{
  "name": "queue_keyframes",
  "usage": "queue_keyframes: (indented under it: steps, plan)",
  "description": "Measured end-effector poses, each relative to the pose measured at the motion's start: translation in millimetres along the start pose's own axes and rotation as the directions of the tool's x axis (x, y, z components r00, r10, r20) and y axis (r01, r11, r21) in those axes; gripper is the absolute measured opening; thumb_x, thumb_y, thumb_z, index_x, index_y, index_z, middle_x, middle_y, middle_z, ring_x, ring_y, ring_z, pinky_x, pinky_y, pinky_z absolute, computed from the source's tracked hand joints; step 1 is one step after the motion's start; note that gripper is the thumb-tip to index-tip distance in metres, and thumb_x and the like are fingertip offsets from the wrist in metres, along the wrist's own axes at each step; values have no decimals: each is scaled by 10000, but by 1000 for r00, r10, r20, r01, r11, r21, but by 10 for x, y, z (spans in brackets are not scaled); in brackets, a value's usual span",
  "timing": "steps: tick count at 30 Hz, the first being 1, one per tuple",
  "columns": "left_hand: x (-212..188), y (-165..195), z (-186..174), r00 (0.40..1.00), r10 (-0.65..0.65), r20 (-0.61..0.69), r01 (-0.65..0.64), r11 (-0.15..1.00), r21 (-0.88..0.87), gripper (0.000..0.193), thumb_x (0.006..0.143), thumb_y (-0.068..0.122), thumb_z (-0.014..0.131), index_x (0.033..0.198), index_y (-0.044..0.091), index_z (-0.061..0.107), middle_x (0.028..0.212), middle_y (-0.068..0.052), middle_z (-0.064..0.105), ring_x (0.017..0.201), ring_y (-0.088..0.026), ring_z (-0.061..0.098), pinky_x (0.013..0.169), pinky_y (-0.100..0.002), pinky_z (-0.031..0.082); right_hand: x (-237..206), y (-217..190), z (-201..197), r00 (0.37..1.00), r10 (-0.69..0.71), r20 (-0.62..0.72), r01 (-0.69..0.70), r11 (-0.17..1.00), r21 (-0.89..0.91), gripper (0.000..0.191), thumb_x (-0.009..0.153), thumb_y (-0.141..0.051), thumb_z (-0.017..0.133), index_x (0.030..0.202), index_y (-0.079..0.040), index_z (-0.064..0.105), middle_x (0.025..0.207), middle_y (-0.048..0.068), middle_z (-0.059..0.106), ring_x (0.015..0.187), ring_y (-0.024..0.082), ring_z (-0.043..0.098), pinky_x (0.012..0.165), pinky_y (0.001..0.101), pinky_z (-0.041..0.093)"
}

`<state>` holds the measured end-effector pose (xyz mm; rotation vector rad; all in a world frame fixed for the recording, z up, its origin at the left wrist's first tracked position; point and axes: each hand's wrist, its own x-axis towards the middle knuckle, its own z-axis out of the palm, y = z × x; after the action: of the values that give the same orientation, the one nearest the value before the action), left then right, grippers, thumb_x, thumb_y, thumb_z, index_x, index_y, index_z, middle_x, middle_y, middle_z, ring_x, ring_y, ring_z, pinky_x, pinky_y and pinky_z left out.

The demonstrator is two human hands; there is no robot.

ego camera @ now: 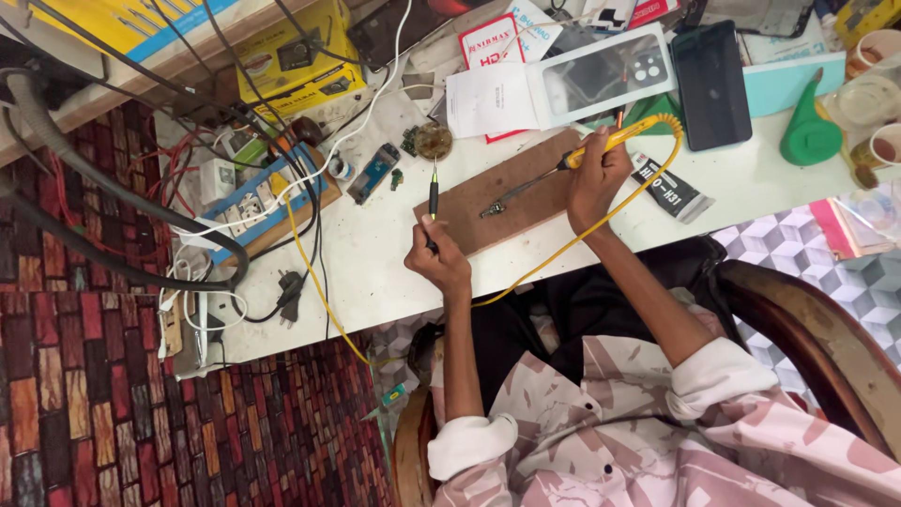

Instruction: The person uses a soldering iron and tweezers to work on small electronic components on a wooden board. They repeatedly heat the components and adjust their position, occasionally dipping the iron tip into a small container. The workspace is cluttered with tools and electronic parts.

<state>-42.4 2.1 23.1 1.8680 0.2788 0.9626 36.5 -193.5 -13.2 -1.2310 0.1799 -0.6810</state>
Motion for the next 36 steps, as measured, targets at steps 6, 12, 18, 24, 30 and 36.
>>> queue_keyframes:
  steps: [6, 12, 18, 24, 30, 36]
  plan:
    - [18, 4, -29, 999, 24, -25, -23, 1000, 21, 436, 1083, 212, 522, 743, -18, 670, 462, -33, 438, 406, -119, 419, 453, -332, 265, 22, 154, 61, 999, -22, -49, 21, 1000, -12, 380, 1145, -250, 494, 841, -33, 563, 701, -27, 524, 631, 49, 433, 574, 265, 349]
    - [-2, -48, -62, 1000, 15, -7, -15, 1000, 14, 450, 1093, 226, 507, 747, -14, 666, 468, -22, 441, 411, -109, 414, 458, -323, 257, -81, 121, -9, 1000, -19, -3, 19, 998, -56, 387, 1146, -236, 491, 825, -27, 546, 672, -29, 461, 614, 52, 387, 563, 270, 319]
    - [-15, -36, -79, 998, -52, -28, 52, 998, -33, 480, 1101, 258, 498, 744, -10, 674, 451, -6, 433, 406, -101, 399, 444, -312, 255, -78, 3, 36, 997, -80, 13, 81, 986, -145, 380, 1144, -222, 493, 822, -24, 535, 677, -23, 464, 628, 53, 395, 558, 288, 309]
    - [-16, -50, -93, 993, -115, -33, 112, 991, -70, 490, 1096, 292, 488, 754, -7, 670, 442, 2, 451, 396, -76, 442, 432, -288, 304, -77, 1, 53, 996, -84, 12, 84, 978, -190, 366, 1135, -217, 503, 825, -23, 513, 660, -31, 445, 604, 53, 371, 543, 286, 292]
    - [-9, -93, -89, 975, -211, -70, 196, 964, -177, 511, 1097, 310, 500, 735, -17, 652, 448, 11, 451, 406, -71, 424, 433, -281, 311, -53, 35, 48, 999, -39, -29, 37, 996, -84, 387, 1150, -230, 495, 829, -33, 582, 659, -49, 480, 591, 44, 404, 533, 281, 302]
    - [-31, -111, -62, 978, -206, -41, 195, 962, -193, 522, 1100, 315, 497, 724, -20, 637, 446, 20, 432, 395, -67, 400, 420, -276, 294, -61, -7, 31, 1000, -12, 7, 13, 993, -121, 409, 1143, -239, 510, 790, -31, 524, 615, -55, 417, 551, 31, 346, 495, 273, 254]
